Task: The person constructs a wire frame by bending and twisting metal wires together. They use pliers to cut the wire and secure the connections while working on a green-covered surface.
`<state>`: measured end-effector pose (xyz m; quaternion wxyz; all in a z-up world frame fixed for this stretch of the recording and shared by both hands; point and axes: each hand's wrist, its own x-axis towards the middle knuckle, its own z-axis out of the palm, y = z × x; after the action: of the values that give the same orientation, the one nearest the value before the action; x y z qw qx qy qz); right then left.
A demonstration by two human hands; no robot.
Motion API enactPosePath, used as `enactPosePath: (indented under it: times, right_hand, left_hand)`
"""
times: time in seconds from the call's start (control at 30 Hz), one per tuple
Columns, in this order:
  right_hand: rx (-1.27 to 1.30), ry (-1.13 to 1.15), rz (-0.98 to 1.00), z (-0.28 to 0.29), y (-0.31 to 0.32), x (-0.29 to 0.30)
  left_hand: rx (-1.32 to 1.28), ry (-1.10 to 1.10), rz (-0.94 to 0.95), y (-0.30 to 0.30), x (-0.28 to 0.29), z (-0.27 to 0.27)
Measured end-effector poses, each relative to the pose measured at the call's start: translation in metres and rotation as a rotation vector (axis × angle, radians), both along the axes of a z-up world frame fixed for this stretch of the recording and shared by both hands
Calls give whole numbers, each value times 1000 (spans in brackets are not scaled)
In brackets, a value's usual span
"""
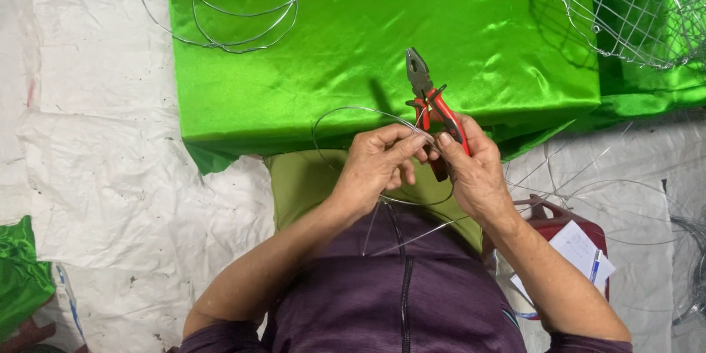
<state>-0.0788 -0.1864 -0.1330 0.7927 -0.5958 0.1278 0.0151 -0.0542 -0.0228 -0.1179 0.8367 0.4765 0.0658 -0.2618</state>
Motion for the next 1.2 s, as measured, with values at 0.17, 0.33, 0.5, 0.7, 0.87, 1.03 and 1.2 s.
enactPosePath:
  times: [0.17, 0.33, 0.5, 0.7, 0.87, 1.03, 1.2]
  right_hand:
    - [86, -41, -34, -5, 1, 1]
    - [133, -116, -38, 2, -9, 16]
    - [-29, -142, -45, 44, -17, 68]
    - [-302, -172, -14, -7, -57, 134]
    - [-795, -191, 57, -37, -91, 153]
    - [-878, -271, -69, -45, -105, 154]
    - [-976, -437, -159, -10, -107, 156]
  left_hand:
    - [114, -154, 115, -2, 9, 11]
    - [177, -286, 124, 0, 25, 34]
    - [230, -354, 277, 8, 49, 50]
    - [186, -283, 352, 16, 69, 41]
    - [169, -233, 346, 20, 76, 34]
    - [86, -122, 326, 19, 78, 35]
    - [-13, -91, 196, 22, 79, 34]
